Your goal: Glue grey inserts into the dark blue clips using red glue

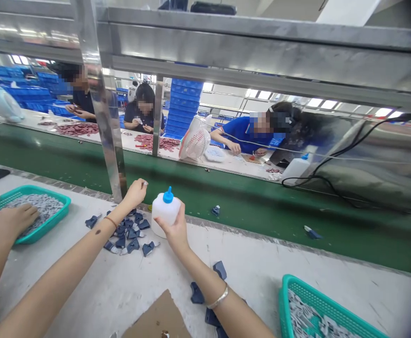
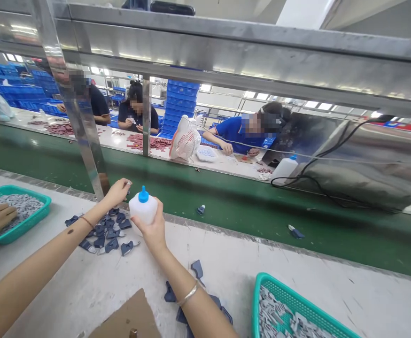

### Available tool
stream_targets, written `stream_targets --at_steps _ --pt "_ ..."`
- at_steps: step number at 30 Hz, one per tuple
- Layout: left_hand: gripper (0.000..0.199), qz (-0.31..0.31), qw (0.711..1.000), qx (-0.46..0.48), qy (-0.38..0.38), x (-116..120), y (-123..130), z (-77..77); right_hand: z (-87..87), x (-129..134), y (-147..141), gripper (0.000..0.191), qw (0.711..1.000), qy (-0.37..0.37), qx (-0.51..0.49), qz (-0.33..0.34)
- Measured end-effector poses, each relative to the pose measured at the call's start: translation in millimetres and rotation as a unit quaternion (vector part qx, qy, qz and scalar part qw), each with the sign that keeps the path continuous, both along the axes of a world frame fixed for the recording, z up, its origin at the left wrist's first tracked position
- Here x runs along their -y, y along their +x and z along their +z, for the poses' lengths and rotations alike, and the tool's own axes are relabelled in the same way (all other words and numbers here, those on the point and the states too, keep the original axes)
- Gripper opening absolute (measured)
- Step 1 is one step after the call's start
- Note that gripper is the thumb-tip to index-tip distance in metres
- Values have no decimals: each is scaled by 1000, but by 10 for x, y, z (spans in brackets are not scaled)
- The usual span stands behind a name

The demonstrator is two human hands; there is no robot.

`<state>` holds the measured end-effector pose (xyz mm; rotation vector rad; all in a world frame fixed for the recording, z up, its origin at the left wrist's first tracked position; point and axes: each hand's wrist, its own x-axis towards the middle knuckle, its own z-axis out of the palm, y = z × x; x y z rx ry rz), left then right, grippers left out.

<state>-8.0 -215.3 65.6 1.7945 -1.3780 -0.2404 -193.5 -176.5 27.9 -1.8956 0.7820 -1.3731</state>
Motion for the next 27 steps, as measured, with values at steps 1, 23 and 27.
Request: stream_targets --at_steps 1,23,27 --pt "21 -12 999 -32 -20 -72 -8 40 -5 -4 44 69 1000 -5 -17 5" --pt "43 -176 813 -553 53 -2084 -704 125 365 522 -1394 16 891 -14 -452 -46" --pt "49 -192 736 -635 134 -2427 -823 -57 387 -49 -1776 11 895 20 -446 -9"
